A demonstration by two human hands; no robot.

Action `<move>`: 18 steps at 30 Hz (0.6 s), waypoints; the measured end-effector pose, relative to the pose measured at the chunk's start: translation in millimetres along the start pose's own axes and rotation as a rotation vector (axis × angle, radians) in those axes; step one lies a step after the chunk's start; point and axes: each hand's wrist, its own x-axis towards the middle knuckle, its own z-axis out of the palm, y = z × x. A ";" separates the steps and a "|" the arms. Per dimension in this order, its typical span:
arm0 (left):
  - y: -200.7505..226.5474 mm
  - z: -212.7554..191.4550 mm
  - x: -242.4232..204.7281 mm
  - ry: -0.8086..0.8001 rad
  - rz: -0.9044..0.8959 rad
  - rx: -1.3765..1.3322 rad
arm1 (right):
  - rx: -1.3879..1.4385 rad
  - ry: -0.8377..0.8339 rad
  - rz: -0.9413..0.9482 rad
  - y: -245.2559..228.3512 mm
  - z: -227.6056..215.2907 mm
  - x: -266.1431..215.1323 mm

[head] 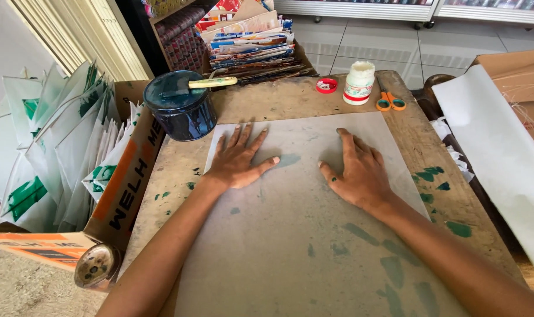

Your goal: Painting a green stripe on kite sails and organizing the finished materials into a box.

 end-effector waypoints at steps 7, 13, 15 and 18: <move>6.2 -10.3 -9.8 -0.028 -0.005 0.031 | 0.143 -0.080 -0.421 -4.9 11.9 20.4; 0.3 -4.3 -5.9 -0.038 -0.001 0.023 | 0.257 -0.214 -0.571 -41.1 -9.9 31.9; -1.2 -3.2 -4.9 -0.033 0.000 0.024 | 0.215 -0.180 -0.558 -37.8 -12.7 34.1; -1.3 -4.2 -3.6 -0.036 -0.004 0.022 | 0.167 -0.164 -0.485 -26.0 -17.0 42.5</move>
